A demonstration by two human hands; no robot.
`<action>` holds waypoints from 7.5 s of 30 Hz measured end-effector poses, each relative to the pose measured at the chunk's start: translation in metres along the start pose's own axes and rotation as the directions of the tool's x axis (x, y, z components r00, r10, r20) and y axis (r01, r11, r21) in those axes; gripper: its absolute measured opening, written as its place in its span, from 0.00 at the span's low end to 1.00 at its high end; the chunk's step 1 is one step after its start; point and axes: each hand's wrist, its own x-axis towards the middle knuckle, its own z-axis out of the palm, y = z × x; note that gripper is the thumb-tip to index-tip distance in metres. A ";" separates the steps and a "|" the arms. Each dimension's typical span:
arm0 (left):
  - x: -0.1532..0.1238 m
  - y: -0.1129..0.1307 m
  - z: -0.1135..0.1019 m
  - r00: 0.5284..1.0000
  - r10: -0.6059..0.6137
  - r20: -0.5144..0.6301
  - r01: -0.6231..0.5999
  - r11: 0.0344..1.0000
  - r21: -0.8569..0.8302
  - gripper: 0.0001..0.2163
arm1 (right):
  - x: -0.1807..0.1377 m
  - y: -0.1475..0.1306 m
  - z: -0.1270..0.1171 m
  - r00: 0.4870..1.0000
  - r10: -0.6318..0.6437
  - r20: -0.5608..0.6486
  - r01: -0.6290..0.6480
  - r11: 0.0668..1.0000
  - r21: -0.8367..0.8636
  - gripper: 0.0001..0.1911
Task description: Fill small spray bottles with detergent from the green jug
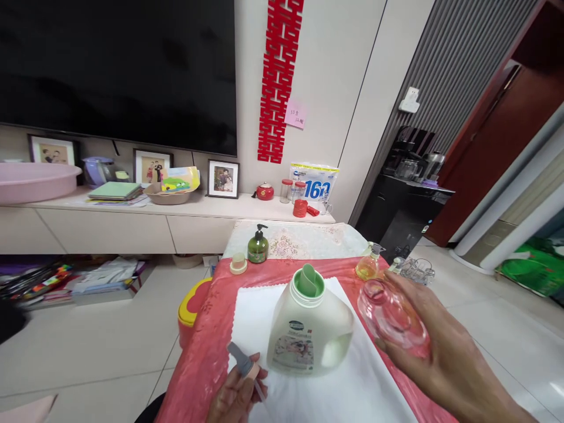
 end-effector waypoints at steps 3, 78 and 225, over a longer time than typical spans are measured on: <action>0.004 0.000 -0.007 0.999 -0.037 0.036 0.037 0.999 0.004 0.24 | 0.018 -0.008 0.001 0.998 -0.056 0.003 0.056 0.998 -0.027 0.34; -0.007 -0.005 0.002 0.998 0.030 -0.053 -0.028 0.999 0.043 0.26 | 0.086 -0.034 -0.007 0.886 -0.395 0.245 0.462 0.691 -0.556 0.33; -0.004 0.005 -0.003 0.998 -0.047 0.037 0.045 0.997 0.058 0.25 | 0.086 -0.034 -0.009 0.889 -0.457 0.024 0.410 0.772 -0.486 0.25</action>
